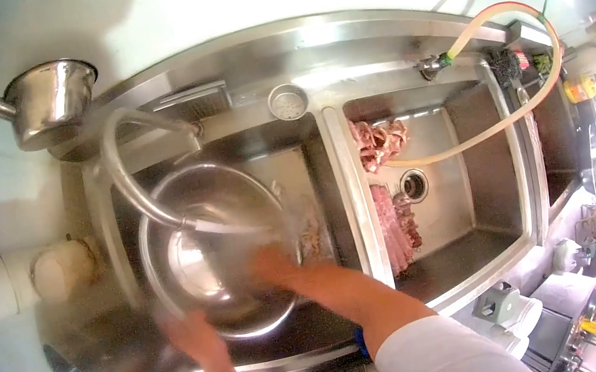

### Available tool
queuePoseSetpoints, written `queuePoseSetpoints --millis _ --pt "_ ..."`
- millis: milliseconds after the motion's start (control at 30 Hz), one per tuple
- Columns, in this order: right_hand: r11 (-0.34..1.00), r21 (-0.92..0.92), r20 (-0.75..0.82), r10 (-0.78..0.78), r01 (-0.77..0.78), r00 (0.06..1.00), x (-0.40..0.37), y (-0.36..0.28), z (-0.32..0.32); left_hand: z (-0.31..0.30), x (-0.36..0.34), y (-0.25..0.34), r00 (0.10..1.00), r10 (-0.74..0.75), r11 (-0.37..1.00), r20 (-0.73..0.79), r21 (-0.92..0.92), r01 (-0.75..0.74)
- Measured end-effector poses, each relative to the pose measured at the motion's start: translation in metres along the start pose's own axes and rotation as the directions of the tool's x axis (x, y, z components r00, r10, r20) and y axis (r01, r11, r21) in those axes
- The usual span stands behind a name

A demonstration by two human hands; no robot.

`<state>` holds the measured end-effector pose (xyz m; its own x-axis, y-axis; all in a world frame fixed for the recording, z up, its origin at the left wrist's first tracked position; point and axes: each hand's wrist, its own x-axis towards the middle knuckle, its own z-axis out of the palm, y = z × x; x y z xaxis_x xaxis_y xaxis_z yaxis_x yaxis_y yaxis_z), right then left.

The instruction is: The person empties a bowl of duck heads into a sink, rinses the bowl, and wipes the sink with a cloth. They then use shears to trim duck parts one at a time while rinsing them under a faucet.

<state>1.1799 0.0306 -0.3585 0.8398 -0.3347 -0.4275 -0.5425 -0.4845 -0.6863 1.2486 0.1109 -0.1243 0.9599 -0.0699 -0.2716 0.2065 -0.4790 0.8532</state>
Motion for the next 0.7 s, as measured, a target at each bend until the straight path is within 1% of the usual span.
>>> queuePoseSetpoints --millis 33,67,100,133,167,200,233,267,300,333,400,433,500,533,567,600,633,667,700 --pt "0.996 0.061 0.039 0.064 -0.066 0.997 0.007 -0.004 0.042 0.005 -0.002 0.002 0.997 0.080 0.995 0.015 0.057 -0.081" --pt "0.940 0.307 0.057 0.142 -0.153 0.988 0.025 -0.003 0.095 0.010 -0.003 0.004 0.987 0.159 0.981 0.029 0.111 -0.162" --pt "0.805 0.594 -0.004 0.000 0.002 1.000 0.004 -0.049 0.054 0.013 -0.007 0.004 0.965 0.258 0.947 0.038 0.189 -0.261" --pt "0.687 0.718 -0.049 -0.113 0.114 0.992 -0.013 -0.077 0.028 0.015 -0.011 0.004 0.934 0.354 0.897 0.055 0.265 -0.355" --pt "0.534 0.820 -0.094 -0.225 0.204 0.970 -0.031 -0.106 0.000 0.014 -0.015 0.004 0.937 0.347 0.887 0.036 0.312 -0.341" --pt "0.496 0.832 -0.083 -0.332 0.249 0.940 -0.040 -0.111 0.005 0.009 -0.015 0.004 0.908 0.415 0.830 0.058 0.383 -0.404" --pt "0.570 0.664 -0.213 -0.477 0.485 0.853 -0.043 -0.103 0.017 0.002 -0.015 0.004 0.873 0.481 0.763 0.085 0.450 -0.464" --pt "0.583 0.440 -0.333 -0.600 0.683 0.727 -0.046 -0.095 0.028 -0.003 -0.012 0.006 0.829 0.546 0.685 0.119 0.506 -0.524" --pt "0.542 -0.116 -0.423 -0.785 0.832 0.453 -0.043 -0.070 0.045 -0.008 -0.011 0.013 0.892 0.449 0.810 0.051 0.399 -0.430" --pt "0.818 0.043 -0.051 -0.572 0.574 0.819 -0.046 -0.072 -0.010 -0.017 -0.009 0.020 0.871 0.488 0.781 0.064 0.413 -0.468" --pt "0.918 -0.079 0.034 -0.386 0.388 0.922 -0.032 -0.024 -0.046 -0.022 -0.010 0.038 0.930 0.366 0.908 0.039 0.204 -0.366" --pt "0.824 -0.253 -0.272 -0.563 0.506 0.781 -0.013 0.018 -0.019 -0.024 -0.007 0.036 0.931 0.365 0.912 0.026 0.192 -0.363" --pt "0.908 -0.174 -0.101 -0.400 0.380 0.911 -0.030 0.003 -0.040 -0.033 0.003 0.024 0.936 0.352 0.921 -0.001 0.182 -0.345" --pt "0.941 -0.150 -0.004 -0.307 0.303 0.952 -0.039 -0.008 -0.050 -0.035 0.010 0.013 0.945 0.328 0.936 0.008 0.135 -0.326" --pt "0.918 -0.033 0.191 -0.381 0.394 0.904 -0.050 -0.031 -0.046 -0.033 0.018 -0.004 0.953 0.302 0.950 0.011 0.080 -0.302" --pt "0.896 0.112 0.378 -0.438 0.429 0.816 -0.061 -0.053 -0.042 -0.030 0.019 -0.011 0.967 0.256 0.965 0.004 0.058 -0.256" --pt "0.839 0.380 0.329 -0.516 0.390 0.790 -0.077 -0.074 -0.041 -0.027 0.019 -0.018 0.978 0.209 0.977 -0.004 0.035 -0.209" --pt "0.620 0.416 -0.025 -0.723 0.665 0.690 -0.081 -0.087 -0.011 -0.024 0.020 -0.026 0.987 0.162 0.987 -0.011 0.012 -0.162" --pt "0.622 0.592 0.021 -0.648 0.513 0.761 -0.071 -0.101 -0.007 -0.018 0.012 -0.022 0.993 0.112 0.993 -0.037 -0.024 -0.113"
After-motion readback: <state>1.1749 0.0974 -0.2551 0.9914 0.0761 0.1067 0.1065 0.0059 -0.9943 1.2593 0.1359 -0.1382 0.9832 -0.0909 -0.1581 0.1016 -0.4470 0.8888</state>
